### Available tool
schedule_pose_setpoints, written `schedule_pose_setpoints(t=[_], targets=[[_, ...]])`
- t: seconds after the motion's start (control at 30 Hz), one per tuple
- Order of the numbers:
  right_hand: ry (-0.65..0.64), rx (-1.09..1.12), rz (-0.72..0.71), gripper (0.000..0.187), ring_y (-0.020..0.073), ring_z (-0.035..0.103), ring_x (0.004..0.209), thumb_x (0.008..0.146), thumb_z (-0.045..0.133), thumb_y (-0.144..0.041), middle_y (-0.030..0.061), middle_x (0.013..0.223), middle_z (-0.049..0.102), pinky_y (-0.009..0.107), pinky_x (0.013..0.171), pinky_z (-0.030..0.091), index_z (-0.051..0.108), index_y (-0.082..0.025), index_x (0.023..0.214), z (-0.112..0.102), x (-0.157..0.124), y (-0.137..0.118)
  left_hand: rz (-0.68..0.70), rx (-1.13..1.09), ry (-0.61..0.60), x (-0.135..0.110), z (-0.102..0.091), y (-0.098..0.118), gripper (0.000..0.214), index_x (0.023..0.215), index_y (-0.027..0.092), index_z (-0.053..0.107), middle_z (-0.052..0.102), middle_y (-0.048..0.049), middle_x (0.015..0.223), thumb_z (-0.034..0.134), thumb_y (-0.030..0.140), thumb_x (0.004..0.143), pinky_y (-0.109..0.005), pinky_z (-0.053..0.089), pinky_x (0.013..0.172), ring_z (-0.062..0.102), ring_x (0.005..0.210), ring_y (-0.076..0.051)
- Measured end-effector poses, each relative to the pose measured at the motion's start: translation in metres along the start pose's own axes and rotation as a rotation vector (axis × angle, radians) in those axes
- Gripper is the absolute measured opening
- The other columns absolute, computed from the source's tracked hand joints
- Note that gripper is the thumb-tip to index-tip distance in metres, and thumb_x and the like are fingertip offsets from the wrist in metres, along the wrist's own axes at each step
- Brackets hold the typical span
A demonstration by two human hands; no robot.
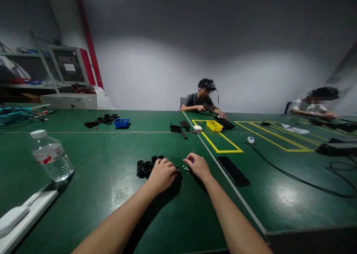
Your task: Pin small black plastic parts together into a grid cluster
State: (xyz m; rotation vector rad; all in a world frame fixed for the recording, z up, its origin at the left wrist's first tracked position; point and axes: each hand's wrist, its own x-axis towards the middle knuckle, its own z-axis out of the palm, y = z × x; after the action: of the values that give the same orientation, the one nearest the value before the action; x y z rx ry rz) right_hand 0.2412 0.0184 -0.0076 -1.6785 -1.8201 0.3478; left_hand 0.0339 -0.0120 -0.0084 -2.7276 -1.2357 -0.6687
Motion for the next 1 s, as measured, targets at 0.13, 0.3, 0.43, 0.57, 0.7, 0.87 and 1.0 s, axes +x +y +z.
schedule_pose_setpoints(t=[0.13,0.3,0.43,0.57,0.7,0.87,1.0], targets=[[-0.103,-0.150,0.023,0.015,0.0150,0.062,0.069,0.071,0.076,-0.031,-0.0027,0.073,0.069,0.023,0.054,0.031,0.062,-0.024,0.073,-0.0013,-0.0034,-0.0041,0.006,0.004,-0.017,-0.0005,0.0026,-0.0005,0.013,0.092,0.025,0.069,0.067,-0.0038,0.096,0.059,0.033,0.089,-0.040,0.032,0.087,0.050,0.100,-0.023],[-0.163,-0.214,0.048,0.021,0.0146,0.063,0.072,0.065,0.080,-0.021,-0.0040,0.074,0.069,0.023,0.055,0.029,0.061,-0.024,0.072,-0.0016,-0.0048,-0.0082,0.010,0.005,-0.040,-0.0007,0.0042,-0.0022,0.016,0.091,0.025,0.070,0.067,-0.0045,0.094,0.058,0.035,0.090,-0.040,0.032,0.088,0.049,0.099,-0.023],[-0.166,-0.178,0.059,0.020,0.0137,0.063,0.072,0.066,0.078,-0.016,-0.0035,0.074,0.069,0.023,0.056,0.031,0.060,-0.023,0.071,0.0006,-0.0025,-0.0062,0.032,-0.001,-0.056,-0.0012,0.0007,-0.0029,0.018,0.089,0.024,0.070,0.067,-0.0051,0.094,0.058,0.037,0.090,-0.040,0.032,0.088,0.050,0.099,-0.022],[-0.159,-0.142,0.048,0.020,0.0139,0.063,0.072,0.067,0.076,-0.013,-0.0032,0.072,0.069,0.023,0.058,0.033,0.058,-0.022,0.068,0.0018,-0.0010,-0.0046,0.053,-0.018,-0.066,-0.0022,-0.0037,-0.0025,0.016,0.089,0.025,0.070,0.067,-0.0037,0.093,0.059,0.036,0.089,-0.039,0.033,0.087,0.051,0.099,-0.022],[-0.152,-0.145,0.056,0.021,0.0146,0.062,0.070,0.067,0.076,-0.012,-0.0027,0.071,0.068,0.023,0.057,0.033,0.058,-0.022,0.067,0.0017,-0.0005,-0.0068,0.072,-0.033,-0.062,-0.0020,-0.0043,-0.0014,0.015,0.089,0.026,0.070,0.067,-0.0031,0.092,0.060,0.036,0.089,-0.039,0.033,0.088,0.051,0.098,-0.022],[-0.133,-0.168,0.025,0.017,0.0145,0.060,0.068,0.069,0.072,-0.011,-0.0017,0.070,0.067,0.023,0.056,0.031,0.060,-0.022,0.067,0.0027,0.0009,-0.0063,0.083,-0.030,-0.060,-0.0016,-0.0031,-0.0010,0.015,0.089,0.026,0.070,0.068,-0.0033,0.091,0.060,0.037,0.089,-0.039,0.033,0.087,0.051,0.097,-0.022],[-0.122,-0.185,-0.009,0.015,0.0141,0.058,0.068,0.070,0.069,-0.010,-0.0009,0.070,0.066,0.023,0.058,0.032,0.060,-0.022,0.067,0.0042,0.0016,-0.0032,0.082,-0.029,-0.067,-0.0018,-0.0039,-0.0018,0.014,0.089,0.025,0.070,0.068,-0.0032,0.090,0.061,0.036,0.088,-0.039,0.033,0.087,0.051,0.098,-0.022]])
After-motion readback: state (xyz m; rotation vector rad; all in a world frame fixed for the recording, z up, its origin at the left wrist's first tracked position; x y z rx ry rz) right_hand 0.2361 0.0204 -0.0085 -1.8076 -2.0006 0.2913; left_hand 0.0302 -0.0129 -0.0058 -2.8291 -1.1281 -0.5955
